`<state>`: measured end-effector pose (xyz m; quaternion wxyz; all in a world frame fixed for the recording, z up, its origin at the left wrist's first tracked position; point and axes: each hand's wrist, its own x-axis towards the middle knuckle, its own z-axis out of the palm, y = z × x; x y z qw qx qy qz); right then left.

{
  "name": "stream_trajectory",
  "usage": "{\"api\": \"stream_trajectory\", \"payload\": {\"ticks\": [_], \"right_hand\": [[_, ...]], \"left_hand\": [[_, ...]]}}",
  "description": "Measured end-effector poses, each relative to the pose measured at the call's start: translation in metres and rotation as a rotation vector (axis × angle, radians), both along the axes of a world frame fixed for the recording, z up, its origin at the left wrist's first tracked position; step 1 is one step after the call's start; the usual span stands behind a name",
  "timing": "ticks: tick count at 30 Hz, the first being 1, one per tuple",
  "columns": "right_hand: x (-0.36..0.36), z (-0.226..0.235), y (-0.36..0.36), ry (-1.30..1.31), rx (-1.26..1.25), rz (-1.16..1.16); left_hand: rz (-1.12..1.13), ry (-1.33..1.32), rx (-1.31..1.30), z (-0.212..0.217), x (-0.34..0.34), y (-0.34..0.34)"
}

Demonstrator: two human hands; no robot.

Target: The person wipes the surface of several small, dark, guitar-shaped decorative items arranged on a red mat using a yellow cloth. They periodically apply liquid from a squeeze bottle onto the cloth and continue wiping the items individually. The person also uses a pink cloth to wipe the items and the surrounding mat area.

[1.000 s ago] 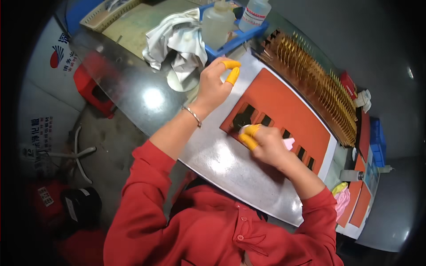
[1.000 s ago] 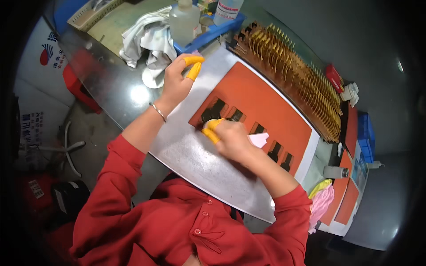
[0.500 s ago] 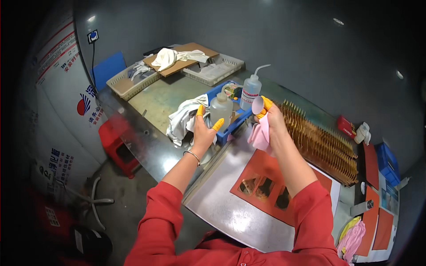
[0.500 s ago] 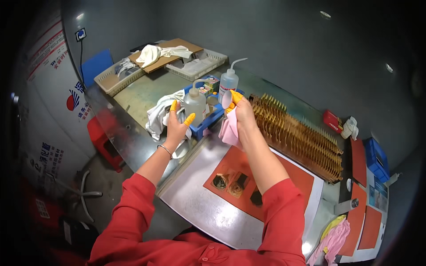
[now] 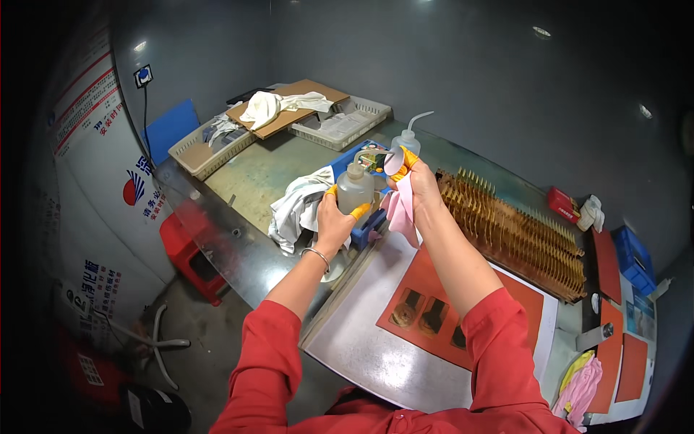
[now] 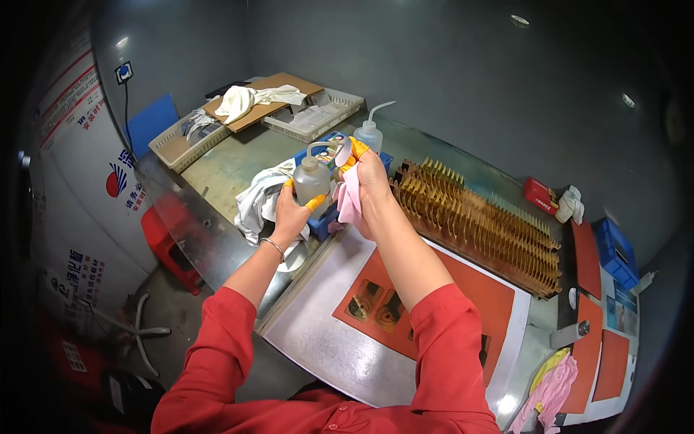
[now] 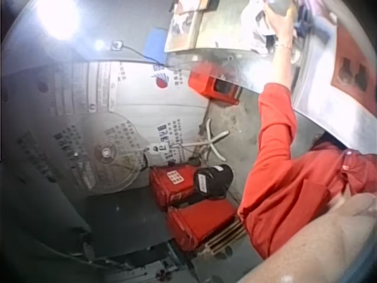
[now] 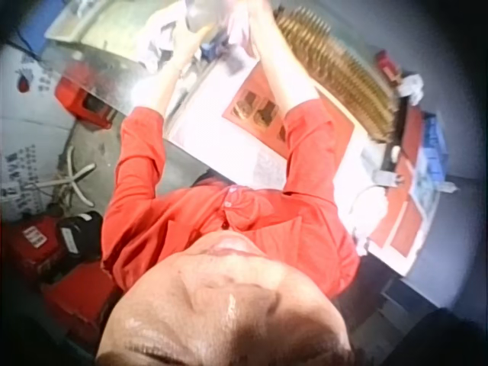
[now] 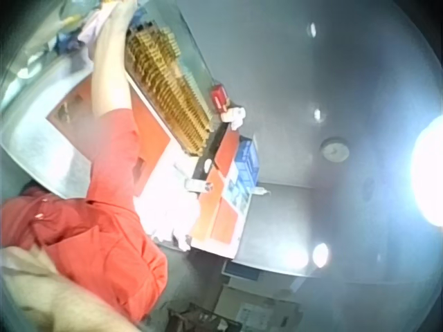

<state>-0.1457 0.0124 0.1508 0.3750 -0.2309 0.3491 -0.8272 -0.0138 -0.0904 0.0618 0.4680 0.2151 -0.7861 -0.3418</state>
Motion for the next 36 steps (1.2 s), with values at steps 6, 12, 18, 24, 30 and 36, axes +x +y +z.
{"api": "stream_trajectory", "payload": {"ticks": [6,12,18,24,30,36], "right_hand": [[-0.001,0.005,-0.004,-0.060,0.032,-0.069],[0.007,0.013,0.000,-0.099,0.003,-0.050],[0.001,0.009,-0.001,-0.073,0.024,-0.040],[0.002,0.009,0.001,-0.009,0.013,0.004],[0.007,0.017,0.010,-0.077,-0.005,-0.001],[-0.005,0.026,0.079,0.142,-0.025,0.077]], "left_hand": [[0.015,-0.022,0.048,0.005,-0.001,0.002],[0.022,0.005,0.021,0.001,-0.003,-0.001],[0.051,-0.026,0.045,-0.001,-0.004,0.000],[0.001,0.057,0.077,0.003,-0.003,0.003],[-0.012,-0.019,0.071,0.001,-0.007,0.003],[-0.062,-0.019,-0.027,-0.014,-0.009,-0.015]]}}
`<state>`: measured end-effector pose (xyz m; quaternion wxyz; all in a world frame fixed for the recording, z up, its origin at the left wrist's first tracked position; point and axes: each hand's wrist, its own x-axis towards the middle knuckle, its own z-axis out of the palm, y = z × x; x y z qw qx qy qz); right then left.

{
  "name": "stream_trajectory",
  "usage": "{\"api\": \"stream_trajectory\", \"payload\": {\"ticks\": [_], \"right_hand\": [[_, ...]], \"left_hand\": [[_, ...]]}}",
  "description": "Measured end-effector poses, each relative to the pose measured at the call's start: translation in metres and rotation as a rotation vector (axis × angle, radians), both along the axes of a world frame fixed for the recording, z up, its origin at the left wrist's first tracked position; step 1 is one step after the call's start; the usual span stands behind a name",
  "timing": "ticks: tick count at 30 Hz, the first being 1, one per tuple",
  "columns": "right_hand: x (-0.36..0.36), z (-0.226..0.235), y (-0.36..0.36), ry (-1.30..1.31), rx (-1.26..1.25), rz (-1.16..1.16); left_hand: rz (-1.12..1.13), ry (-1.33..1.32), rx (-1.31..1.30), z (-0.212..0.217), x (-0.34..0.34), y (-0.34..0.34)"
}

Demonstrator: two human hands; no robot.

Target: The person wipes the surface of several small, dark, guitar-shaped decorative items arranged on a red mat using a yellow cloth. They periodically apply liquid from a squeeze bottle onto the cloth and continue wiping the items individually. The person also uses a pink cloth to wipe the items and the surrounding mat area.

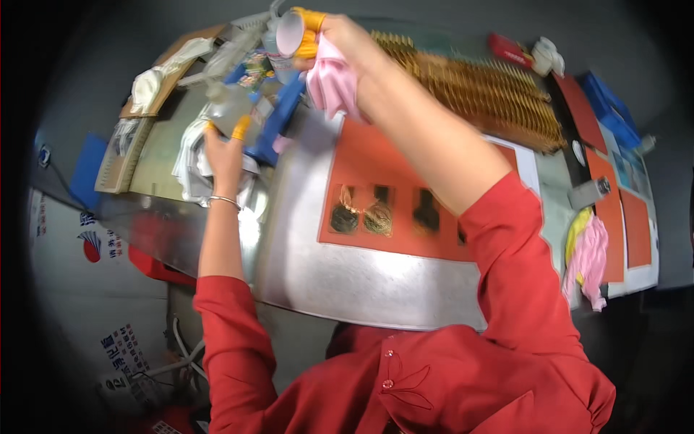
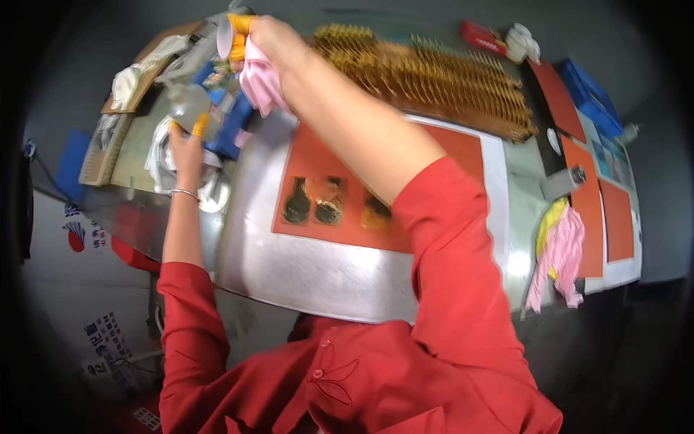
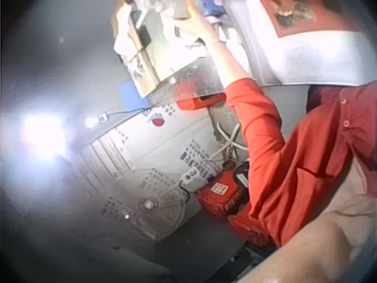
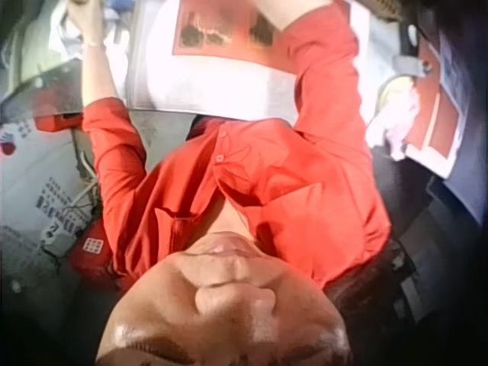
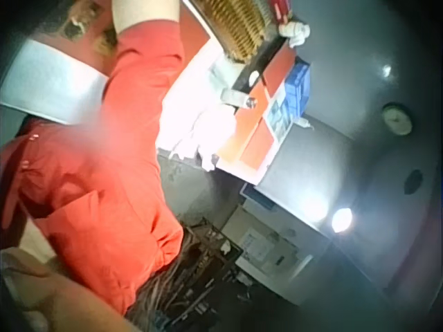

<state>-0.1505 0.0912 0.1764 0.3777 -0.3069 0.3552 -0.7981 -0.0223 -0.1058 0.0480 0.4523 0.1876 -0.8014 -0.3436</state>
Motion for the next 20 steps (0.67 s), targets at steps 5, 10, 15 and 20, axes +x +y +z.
{"api": "stream_trajectory", "payload": {"ticks": [5,10,15,20], "right_hand": [[0.030,0.035,0.168,0.511,0.530,-0.339],[0.074,-0.036,0.296,0.370,0.902,-0.531],[0.127,-0.128,0.319,0.295,1.103,-0.535],[0.143,-0.159,0.302,1.024,1.351,-0.604]], "left_hand": [[0.184,0.049,-0.285,-0.015,0.012,0.012],[-0.063,0.230,-0.233,0.000,0.035,0.106],[-0.178,0.050,-0.149,-0.024,0.016,0.131],[-0.215,0.056,0.038,-0.053,0.005,0.112]]}}
